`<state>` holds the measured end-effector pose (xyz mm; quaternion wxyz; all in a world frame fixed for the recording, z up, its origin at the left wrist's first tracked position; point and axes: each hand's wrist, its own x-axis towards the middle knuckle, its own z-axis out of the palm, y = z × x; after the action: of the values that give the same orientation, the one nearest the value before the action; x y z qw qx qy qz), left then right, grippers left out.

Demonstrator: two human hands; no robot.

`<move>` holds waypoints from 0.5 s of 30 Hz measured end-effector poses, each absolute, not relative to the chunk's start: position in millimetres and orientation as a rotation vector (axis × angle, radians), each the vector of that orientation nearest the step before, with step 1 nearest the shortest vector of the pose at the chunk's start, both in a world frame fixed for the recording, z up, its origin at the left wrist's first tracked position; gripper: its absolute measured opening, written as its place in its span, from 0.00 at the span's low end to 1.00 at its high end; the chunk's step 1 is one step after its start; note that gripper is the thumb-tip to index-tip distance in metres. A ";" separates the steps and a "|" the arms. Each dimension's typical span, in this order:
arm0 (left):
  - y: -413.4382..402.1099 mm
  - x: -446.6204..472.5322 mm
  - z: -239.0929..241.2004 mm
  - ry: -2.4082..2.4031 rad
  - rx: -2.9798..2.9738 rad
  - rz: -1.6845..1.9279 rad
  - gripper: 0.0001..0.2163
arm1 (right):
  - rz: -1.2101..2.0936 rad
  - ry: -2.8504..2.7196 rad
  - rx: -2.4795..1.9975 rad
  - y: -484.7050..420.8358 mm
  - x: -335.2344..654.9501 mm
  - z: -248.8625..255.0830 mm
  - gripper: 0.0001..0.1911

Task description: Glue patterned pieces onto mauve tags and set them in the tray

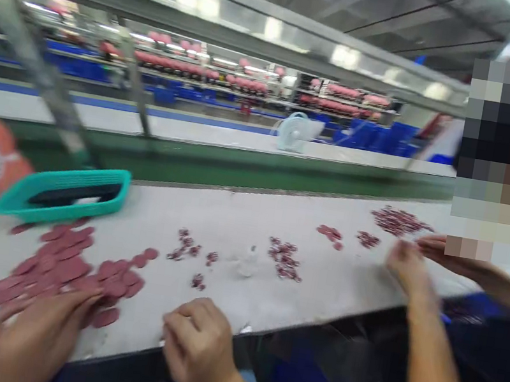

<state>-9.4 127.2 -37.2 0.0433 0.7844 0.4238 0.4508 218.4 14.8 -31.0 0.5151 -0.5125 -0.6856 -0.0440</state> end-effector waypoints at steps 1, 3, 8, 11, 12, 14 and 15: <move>127.3 -15.4 -35.9 1.384 2.461 1.331 0.07 | -0.050 -1.658 -1.213 13.6 218.8 -30.4 0.13; 127.3 -17.6 -32.5 1.468 2.321 1.294 0.07 | 0.051 -1.672 -1.173 12.9 218.4 -31.3 0.15; 114.2 -1.0 -23.7 1.497 1.825 1.313 0.11 | 0.368 -1.590 -1.135 22.6 201.6 -27.9 0.15; 98.4 9.8 -20.1 1.419 1.602 1.316 0.15 | 0.673 -1.492 -1.135 35.9 183.3 -15.4 0.13; 93.7 13.0 -19.1 1.392 1.543 1.312 0.16 | 0.780 -1.454 -1.130 40.4 177.2 -11.2 0.13; 86.5 18.3 -17.4 1.357 1.451 1.299 0.16 | 0.962 -1.367 -1.117 47.2 167.0 -5.6 0.10; 84.0 20.1 -16.8 1.346 1.419 1.289 0.15 | 1.029 -1.319 -1.116 49.3 163.3 -4.6 0.09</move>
<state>20.1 84.0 -16.8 0.3889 0.5581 0.5295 0.5069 163.3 49.3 -4.6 0.5357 -0.4685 -0.5539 0.4321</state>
